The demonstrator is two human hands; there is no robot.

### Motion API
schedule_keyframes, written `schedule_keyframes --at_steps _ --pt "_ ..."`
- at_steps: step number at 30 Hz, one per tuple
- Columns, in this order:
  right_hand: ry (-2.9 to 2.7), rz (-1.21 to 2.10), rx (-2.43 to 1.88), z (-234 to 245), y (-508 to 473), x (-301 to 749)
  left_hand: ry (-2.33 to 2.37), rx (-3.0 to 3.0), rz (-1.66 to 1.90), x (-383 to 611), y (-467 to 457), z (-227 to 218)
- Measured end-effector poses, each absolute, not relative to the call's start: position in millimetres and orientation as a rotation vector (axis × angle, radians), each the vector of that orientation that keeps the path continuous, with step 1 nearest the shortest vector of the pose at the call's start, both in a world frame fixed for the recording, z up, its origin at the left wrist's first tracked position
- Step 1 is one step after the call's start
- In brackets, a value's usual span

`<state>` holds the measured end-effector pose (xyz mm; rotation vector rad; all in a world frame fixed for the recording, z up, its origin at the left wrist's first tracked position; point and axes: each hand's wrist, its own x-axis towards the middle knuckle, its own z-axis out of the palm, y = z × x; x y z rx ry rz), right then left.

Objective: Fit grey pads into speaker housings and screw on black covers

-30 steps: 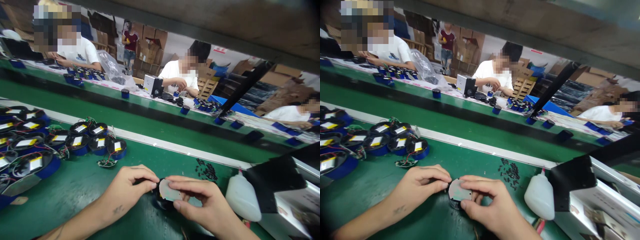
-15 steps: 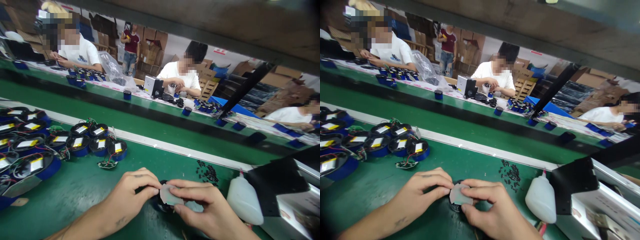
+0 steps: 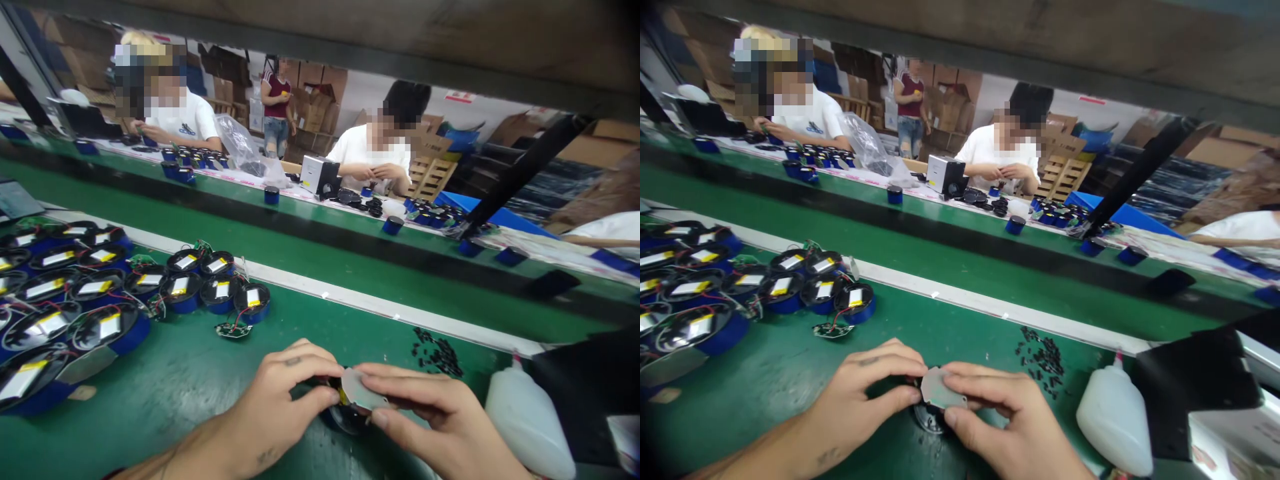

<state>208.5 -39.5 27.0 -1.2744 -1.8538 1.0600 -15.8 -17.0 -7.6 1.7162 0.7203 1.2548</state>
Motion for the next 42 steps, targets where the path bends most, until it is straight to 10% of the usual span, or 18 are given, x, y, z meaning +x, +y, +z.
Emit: schedule_keyframes --at_steps 42 --pt "-1.413 1.607 -1.19 27 -35 205 1.106 1.604 0.999 -5 -19 -7"
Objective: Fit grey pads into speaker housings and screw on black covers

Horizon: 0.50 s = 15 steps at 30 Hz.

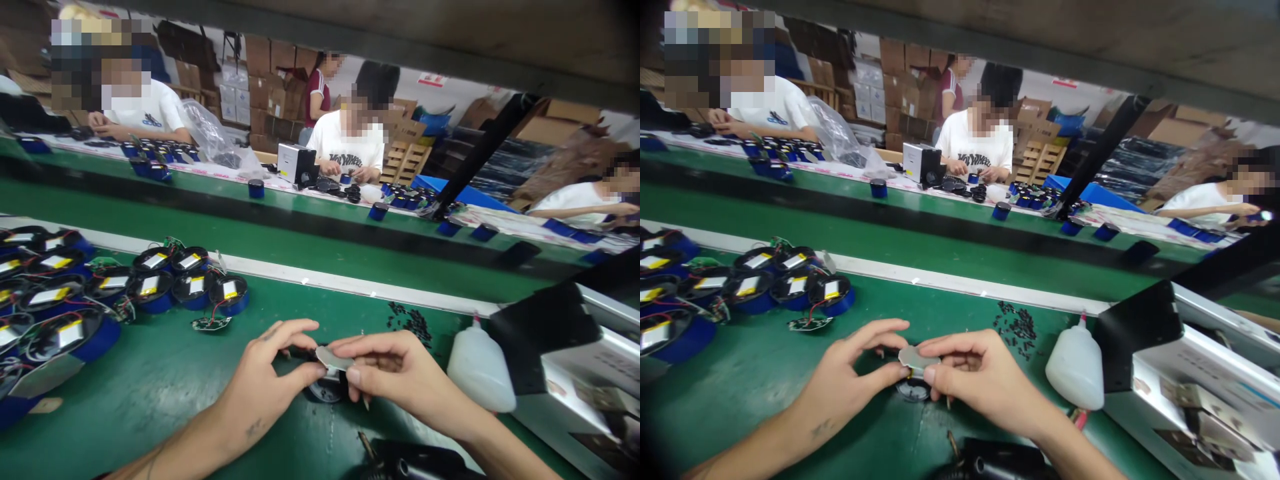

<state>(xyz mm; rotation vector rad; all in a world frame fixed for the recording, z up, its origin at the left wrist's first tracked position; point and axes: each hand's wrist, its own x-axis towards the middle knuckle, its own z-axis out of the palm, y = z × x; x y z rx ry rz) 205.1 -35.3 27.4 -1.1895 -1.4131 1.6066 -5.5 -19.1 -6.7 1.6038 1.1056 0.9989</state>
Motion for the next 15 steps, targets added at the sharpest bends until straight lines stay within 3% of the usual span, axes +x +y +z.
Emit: schedule_keyframes --at_steps 4,10,15 --pt "-1.484 1.441 -1.22 29 -39 199 1.117 1.5 1.064 2 -22 -9" --pt "-1.808 0.897 -1.294 24 -51 190 1.34 1.67 1.32 7 -42 -28" --pt "-1.838 0.939 -1.278 22 -52 195 1.245 2.195 1.381 -4 -56 -34"
